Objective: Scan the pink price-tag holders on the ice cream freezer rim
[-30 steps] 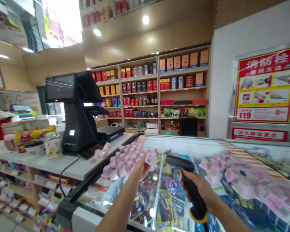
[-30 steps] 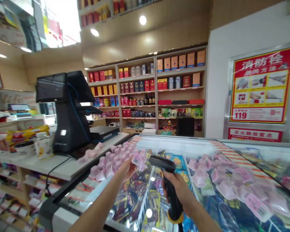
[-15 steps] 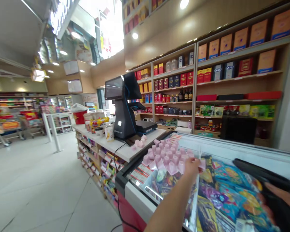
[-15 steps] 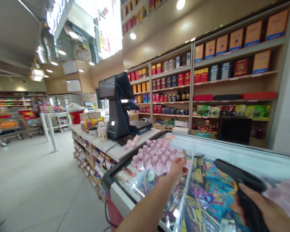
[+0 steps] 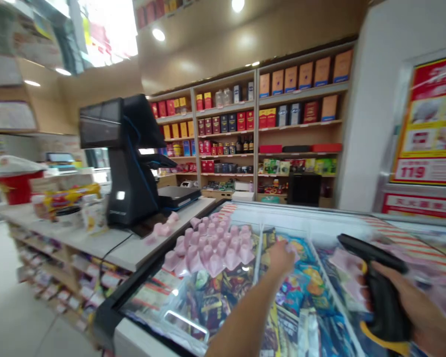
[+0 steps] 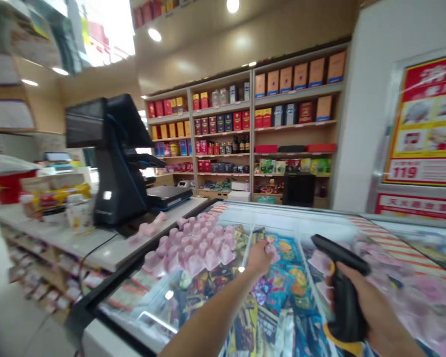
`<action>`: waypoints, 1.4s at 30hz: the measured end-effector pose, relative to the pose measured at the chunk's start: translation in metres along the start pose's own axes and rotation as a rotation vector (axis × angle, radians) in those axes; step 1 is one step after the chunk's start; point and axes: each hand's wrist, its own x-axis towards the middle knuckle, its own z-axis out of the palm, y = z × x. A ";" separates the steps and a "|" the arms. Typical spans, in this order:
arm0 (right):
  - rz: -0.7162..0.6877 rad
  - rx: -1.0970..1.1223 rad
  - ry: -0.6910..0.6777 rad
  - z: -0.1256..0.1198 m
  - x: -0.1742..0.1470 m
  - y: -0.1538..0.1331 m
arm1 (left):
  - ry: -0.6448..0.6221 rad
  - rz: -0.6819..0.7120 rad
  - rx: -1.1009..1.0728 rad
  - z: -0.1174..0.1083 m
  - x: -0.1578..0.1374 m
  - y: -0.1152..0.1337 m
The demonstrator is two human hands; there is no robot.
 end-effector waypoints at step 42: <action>-0.017 -0.073 -0.392 0.065 -0.052 0.009 | 0.160 -0.127 -0.790 -0.071 0.026 -0.036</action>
